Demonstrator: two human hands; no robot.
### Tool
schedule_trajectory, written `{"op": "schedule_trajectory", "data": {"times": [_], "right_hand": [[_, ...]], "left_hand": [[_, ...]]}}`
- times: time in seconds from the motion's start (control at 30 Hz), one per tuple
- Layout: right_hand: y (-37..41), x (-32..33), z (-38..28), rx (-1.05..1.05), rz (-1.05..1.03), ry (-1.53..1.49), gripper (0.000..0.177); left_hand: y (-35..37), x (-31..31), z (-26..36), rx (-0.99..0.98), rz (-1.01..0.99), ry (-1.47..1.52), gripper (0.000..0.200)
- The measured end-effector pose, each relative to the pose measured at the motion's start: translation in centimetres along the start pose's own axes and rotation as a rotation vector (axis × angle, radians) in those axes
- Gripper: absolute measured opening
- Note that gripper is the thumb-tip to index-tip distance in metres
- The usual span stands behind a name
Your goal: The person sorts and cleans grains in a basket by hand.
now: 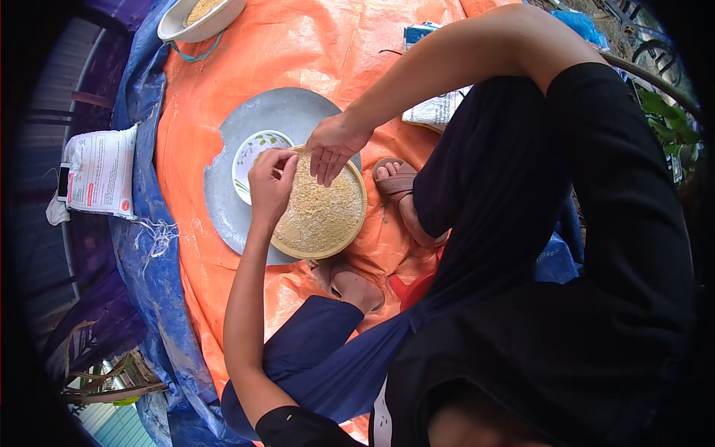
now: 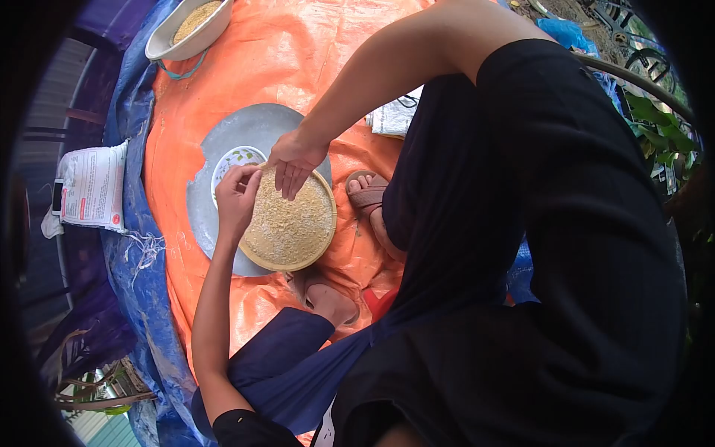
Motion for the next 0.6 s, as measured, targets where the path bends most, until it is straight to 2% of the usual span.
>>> {"op": "schedule_trajectory", "data": {"times": [0.1, 0.23, 0.27, 0.6], "right_hand": [[0.1, -0.1, 0.3, -0.037, -0.024, 0.01, 0.049], [0.3, -0.1, 0.5, -0.065, -0.033, 0.062, 0.046], [0.2, -0.1, 0.5, -0.07, -0.037, 0.067, 0.045], [-0.3, -0.1, 0.5, -0.125, -0.036, 0.124, 0.046]], "left_hand": [[0.9, 1.1, -3.4, 0.049, 0.034, -0.177, 0.009], [4.3, 0.4, -8.2, 0.2, -0.199, -0.449, 0.012], [4.9, -0.1, -8.9, 0.198, -0.197, -0.48, 0.013], [5.8, -1.5, -9.6, 0.16, -0.234, -0.631, 0.009]]}}
Point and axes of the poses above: each hand's wrist, its own y-axis away from the middle knuckle, its own x-axis out of the back of the hand, z = x × y, the point moved 2 cm from there along -y, towards the middle knuckle, and after that the axes turned 9 degrees about -z, right-handed, at the moved point
